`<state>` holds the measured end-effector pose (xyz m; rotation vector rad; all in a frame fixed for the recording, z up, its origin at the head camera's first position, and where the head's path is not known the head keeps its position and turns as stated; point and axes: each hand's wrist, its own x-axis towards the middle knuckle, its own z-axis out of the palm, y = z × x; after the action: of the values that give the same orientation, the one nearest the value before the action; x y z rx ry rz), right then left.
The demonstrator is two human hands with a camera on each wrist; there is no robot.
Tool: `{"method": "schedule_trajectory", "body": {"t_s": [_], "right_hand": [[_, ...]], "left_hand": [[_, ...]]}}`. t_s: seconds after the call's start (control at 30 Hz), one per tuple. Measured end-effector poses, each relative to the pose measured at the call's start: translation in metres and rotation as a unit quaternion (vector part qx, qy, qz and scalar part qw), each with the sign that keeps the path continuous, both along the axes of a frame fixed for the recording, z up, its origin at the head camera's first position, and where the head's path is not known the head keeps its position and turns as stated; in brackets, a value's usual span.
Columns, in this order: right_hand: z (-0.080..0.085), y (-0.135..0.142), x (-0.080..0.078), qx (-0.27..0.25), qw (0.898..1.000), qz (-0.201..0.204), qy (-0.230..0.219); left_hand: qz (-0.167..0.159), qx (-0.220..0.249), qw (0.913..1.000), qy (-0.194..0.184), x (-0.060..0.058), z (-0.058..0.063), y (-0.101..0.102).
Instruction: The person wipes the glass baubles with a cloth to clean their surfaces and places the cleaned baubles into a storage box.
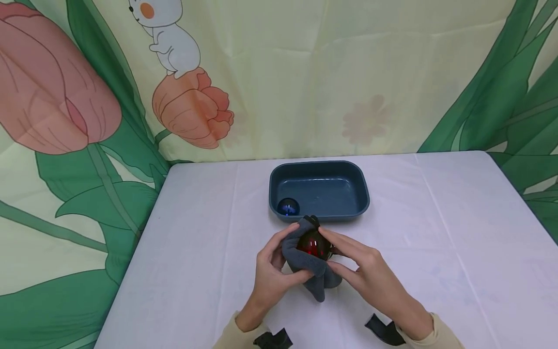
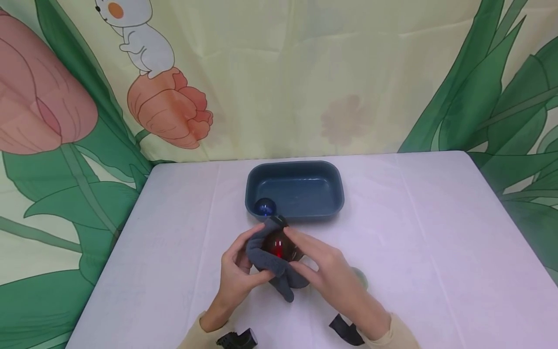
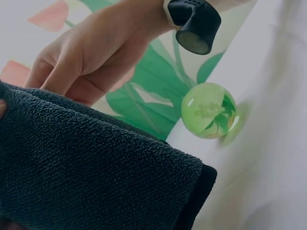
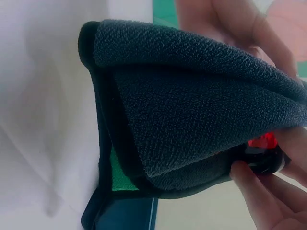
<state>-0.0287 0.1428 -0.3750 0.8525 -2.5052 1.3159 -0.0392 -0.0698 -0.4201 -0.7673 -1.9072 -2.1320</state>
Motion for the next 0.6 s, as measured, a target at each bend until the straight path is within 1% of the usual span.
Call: {"method": "schedule_trajectory", "body": {"t_s": [0.13,0.23,0.33,0.4,0.43,0.53,0.6], "right_hand": [[0.001,-0.001,0.000,0.006,1.000,-0.001,0.006],[0.002,0.000,-0.001,0.015,1.000,0.006,0.010],[0.002,0.003,-0.003,0.046,0.998,0.016,0.026],[0.001,0.006,-0.005,0.078,0.995,0.022,0.055],[0.001,0.007,-0.007,0.093,0.992,0.025,0.079],[0.000,0.008,-0.011,0.137,0.977,0.037,0.159],[-0.001,0.008,-0.012,0.147,0.967,0.047,0.202]], "left_hand": [[0.000,0.003,1.0000,-0.008,0.000,0.002,0.000],[0.004,0.003,0.9999,-0.012,0.000,0.003,0.000],[0.010,0.004,0.9999,0.004,0.000,0.003,-0.001],[0.015,0.003,0.9998,0.016,0.000,0.003,-0.002],[0.017,0.003,0.9997,0.020,0.000,0.003,-0.002],[0.020,0.001,0.9995,0.023,0.000,0.004,-0.002],[0.020,0.001,0.9996,0.021,0.000,0.004,-0.002]]}}
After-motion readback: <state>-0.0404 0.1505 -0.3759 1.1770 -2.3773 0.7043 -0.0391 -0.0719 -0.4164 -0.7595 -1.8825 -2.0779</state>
